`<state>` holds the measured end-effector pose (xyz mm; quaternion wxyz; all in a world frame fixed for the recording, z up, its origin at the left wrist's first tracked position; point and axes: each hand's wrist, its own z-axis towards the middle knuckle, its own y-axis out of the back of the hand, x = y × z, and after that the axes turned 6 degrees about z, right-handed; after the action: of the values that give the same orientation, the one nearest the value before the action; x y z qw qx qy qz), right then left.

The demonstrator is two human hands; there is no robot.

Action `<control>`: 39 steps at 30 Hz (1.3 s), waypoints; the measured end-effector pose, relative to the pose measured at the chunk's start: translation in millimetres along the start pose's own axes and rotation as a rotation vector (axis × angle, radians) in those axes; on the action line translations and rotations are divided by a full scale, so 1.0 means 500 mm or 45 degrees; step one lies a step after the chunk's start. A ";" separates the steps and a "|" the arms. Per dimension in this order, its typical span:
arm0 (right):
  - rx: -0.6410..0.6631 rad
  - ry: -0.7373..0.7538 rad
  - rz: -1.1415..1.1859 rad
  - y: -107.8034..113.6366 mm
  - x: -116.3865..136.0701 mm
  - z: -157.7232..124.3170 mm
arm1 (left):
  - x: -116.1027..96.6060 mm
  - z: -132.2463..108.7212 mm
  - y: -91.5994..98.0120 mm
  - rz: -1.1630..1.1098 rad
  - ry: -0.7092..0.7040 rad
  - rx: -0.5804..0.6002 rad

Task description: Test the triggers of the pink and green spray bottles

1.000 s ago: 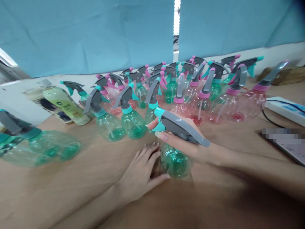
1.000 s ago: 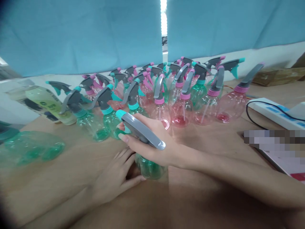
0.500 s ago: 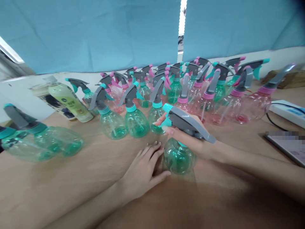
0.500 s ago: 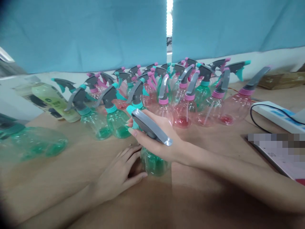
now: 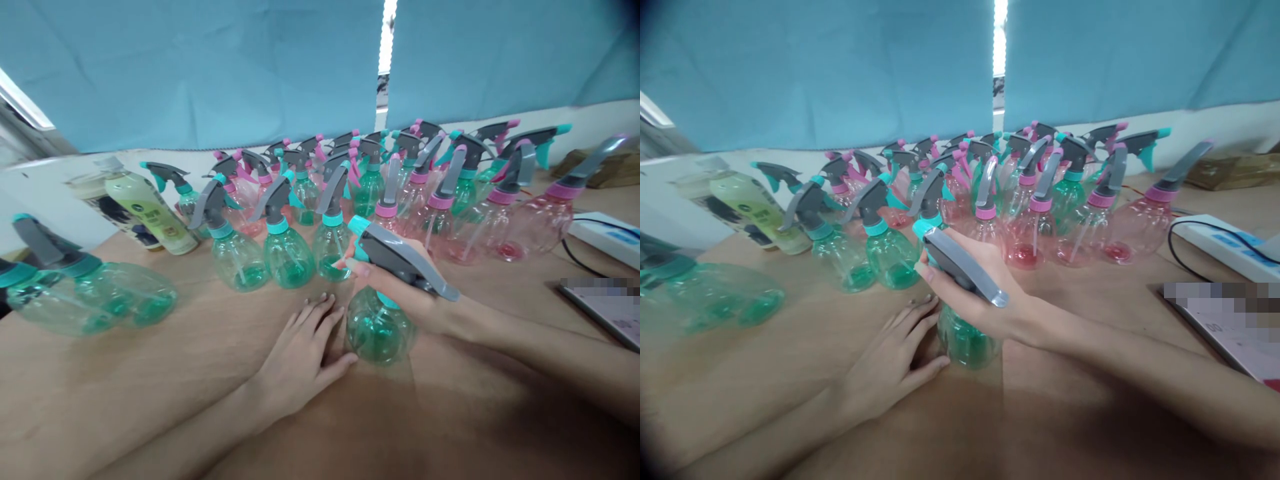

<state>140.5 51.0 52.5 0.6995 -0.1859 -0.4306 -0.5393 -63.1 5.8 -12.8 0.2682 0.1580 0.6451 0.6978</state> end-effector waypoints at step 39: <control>-0.033 -0.055 0.123 -0.007 0.007 0.001 | -0.001 0.005 0.006 0.036 0.004 0.021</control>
<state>137.4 48.3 55.0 0.7127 -0.2270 -0.4291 -0.5063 -61.9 7.8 -9.4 0.2560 0.1681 0.6490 0.6964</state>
